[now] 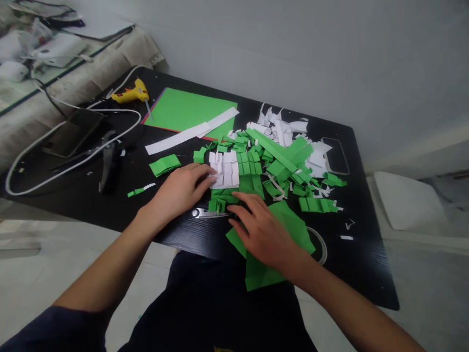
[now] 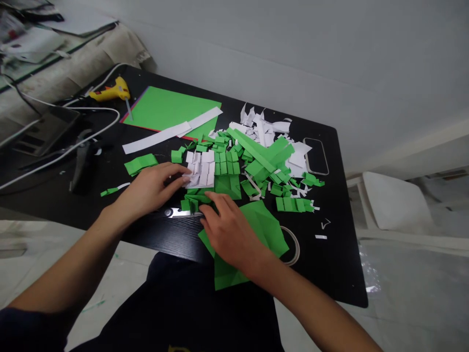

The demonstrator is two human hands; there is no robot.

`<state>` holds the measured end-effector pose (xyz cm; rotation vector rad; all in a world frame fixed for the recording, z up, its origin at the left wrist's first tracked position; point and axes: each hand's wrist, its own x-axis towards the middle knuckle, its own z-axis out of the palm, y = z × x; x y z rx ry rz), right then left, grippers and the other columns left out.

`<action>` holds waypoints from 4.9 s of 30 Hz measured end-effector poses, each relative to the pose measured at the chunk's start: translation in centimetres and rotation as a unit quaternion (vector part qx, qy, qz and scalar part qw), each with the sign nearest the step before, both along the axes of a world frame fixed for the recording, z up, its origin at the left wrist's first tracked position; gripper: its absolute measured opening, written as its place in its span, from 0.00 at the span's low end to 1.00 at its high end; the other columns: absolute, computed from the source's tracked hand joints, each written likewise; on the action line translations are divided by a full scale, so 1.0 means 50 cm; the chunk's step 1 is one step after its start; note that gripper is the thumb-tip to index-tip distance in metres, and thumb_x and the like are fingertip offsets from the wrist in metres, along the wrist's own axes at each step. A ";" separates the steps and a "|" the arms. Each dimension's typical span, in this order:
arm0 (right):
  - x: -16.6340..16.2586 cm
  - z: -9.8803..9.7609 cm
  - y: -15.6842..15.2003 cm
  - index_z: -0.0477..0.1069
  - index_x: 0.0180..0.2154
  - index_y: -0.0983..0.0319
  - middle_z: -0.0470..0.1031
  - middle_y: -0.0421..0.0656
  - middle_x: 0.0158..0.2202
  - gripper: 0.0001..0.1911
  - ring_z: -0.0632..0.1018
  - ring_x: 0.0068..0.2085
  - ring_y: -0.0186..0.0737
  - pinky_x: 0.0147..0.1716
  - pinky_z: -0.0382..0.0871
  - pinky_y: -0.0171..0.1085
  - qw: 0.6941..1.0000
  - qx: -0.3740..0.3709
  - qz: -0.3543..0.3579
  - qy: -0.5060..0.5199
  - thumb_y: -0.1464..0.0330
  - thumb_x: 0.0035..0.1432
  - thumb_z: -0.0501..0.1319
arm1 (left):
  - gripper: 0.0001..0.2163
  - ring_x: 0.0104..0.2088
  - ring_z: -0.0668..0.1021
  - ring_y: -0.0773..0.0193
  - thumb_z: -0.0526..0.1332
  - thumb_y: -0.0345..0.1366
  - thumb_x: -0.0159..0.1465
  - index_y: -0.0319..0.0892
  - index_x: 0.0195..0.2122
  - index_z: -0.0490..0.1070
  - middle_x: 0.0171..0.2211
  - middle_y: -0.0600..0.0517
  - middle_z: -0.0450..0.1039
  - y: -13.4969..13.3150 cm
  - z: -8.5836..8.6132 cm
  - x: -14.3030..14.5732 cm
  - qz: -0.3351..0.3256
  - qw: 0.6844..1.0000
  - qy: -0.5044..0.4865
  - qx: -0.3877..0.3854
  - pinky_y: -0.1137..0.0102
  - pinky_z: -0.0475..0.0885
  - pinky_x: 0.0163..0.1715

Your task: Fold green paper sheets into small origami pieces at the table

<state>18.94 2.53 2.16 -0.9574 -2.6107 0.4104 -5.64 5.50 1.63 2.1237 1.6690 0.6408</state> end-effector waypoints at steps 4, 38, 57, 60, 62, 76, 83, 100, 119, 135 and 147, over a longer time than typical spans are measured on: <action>-0.007 0.003 0.003 0.77 0.52 0.67 0.73 0.59 0.64 0.12 0.72 0.63 0.58 0.62 0.74 0.58 1.000 0.004 0.007 -0.025 0.72 0.73 0.58 | 0.12 0.43 0.82 0.53 0.57 0.41 0.74 0.44 0.49 0.79 0.45 0.47 0.82 -0.002 0.001 0.000 0.000 1.000 -0.008 0.008 0.59 0.75 0.46; -0.005 0.004 -0.004 0.78 0.52 0.68 0.75 0.56 0.63 0.14 0.72 0.66 0.57 0.65 0.72 0.55 0.999 0.015 0.019 -0.041 0.72 0.74 0.57 | 0.12 0.45 0.81 0.50 0.67 0.38 0.68 0.43 0.51 0.75 0.49 0.46 0.75 0.027 0.044 0.054 -0.007 0.985 0.172 -0.007 0.62 0.75 0.40; -0.006 0.007 -0.001 0.79 0.51 0.70 0.77 0.58 0.60 0.15 0.73 0.63 0.55 0.67 0.69 0.52 0.998 0.041 0.029 -0.044 0.72 0.75 0.56 | 0.17 0.51 0.78 0.43 0.69 0.34 0.63 0.36 0.52 0.72 0.51 0.38 0.74 0.052 0.030 0.057 -0.095 0.972 0.210 0.037 0.55 0.74 0.50; -0.006 0.005 0.000 0.79 0.51 0.70 0.77 0.58 0.60 0.14 0.73 0.63 0.56 0.66 0.70 0.53 0.998 0.039 0.029 -0.043 0.72 0.74 0.56 | 0.13 0.49 0.78 0.44 0.65 0.33 0.65 0.35 0.50 0.72 0.48 0.39 0.75 0.055 0.039 0.066 -0.099 0.967 0.232 0.049 0.55 0.74 0.48; -0.005 0.005 0.000 0.79 0.51 0.70 0.77 0.58 0.60 0.14 0.73 0.62 0.56 0.65 0.71 0.53 0.998 0.036 0.026 -0.042 0.72 0.74 0.56 | 0.10 0.48 0.79 0.45 0.62 0.32 0.67 0.36 0.49 0.73 0.46 0.40 0.76 0.057 0.046 0.066 -0.100 0.966 0.232 0.061 0.55 0.74 0.47; -0.012 0.022 0.013 0.71 0.62 0.71 0.77 0.56 0.54 0.19 0.75 0.56 0.55 0.58 0.74 0.52 0.997 0.010 -0.011 -0.075 0.71 0.74 0.59 | 0.09 0.39 0.81 0.53 0.58 0.33 0.73 0.40 0.50 0.75 0.42 0.44 0.80 0.078 0.061 0.030 -0.179 0.961 0.200 0.066 0.63 0.70 0.35; -0.031 0.025 0.029 0.73 0.58 0.71 0.78 0.56 0.48 0.23 0.77 0.50 0.54 0.53 0.75 0.50 0.994 0.007 -0.056 -0.090 0.59 0.78 0.53 | 0.10 0.38 0.79 0.56 0.52 0.31 0.75 0.43 0.46 0.74 0.37 0.47 0.77 0.063 0.066 0.037 -0.191 0.956 0.207 0.079 0.63 0.71 0.38; -0.061 0.034 0.065 0.75 0.46 0.68 0.74 0.56 0.49 0.13 0.77 0.35 0.43 0.34 0.72 0.41 0.967 -0.050 -0.187 -0.163 0.79 0.70 0.52 | 0.14 0.48 0.82 0.51 0.57 0.26 0.71 0.44 0.49 0.82 0.51 0.43 0.81 0.063 0.032 0.021 -0.229 0.953 0.160 0.117 0.56 0.75 0.51; -0.056 0.038 0.081 0.72 0.60 0.68 0.79 0.56 0.48 0.20 0.80 0.44 0.52 0.40 0.72 0.44 0.972 -0.088 -0.163 -0.144 0.77 0.71 0.53 | 0.16 0.60 0.75 0.39 0.58 0.23 0.64 0.39 0.48 0.81 0.61 0.35 0.72 0.044 0.035 0.010 -0.231 0.941 0.221 0.113 0.45 0.72 0.59; -0.058 0.040 0.083 0.70 0.61 0.68 0.78 0.55 0.47 0.23 0.79 0.42 0.49 0.37 0.70 0.43 0.973 -0.097 -0.156 -0.138 0.81 0.68 0.51 | 0.13 0.57 0.78 0.45 0.53 0.31 0.75 0.43 0.49 0.77 0.56 0.40 0.78 0.041 0.015 -0.023 -0.199 0.952 0.194 0.127 0.50 0.73 0.54; -0.053 0.034 0.081 0.70 0.64 0.64 0.70 0.57 0.54 0.28 0.78 0.45 0.50 0.38 0.74 0.43 0.981 -0.070 -0.130 -0.128 0.82 0.67 0.51 | 0.07 0.54 0.79 0.47 0.58 0.32 0.74 0.41 0.50 0.72 0.56 0.38 0.76 0.033 -0.009 -0.029 -0.134 0.968 0.144 0.157 0.53 0.75 0.53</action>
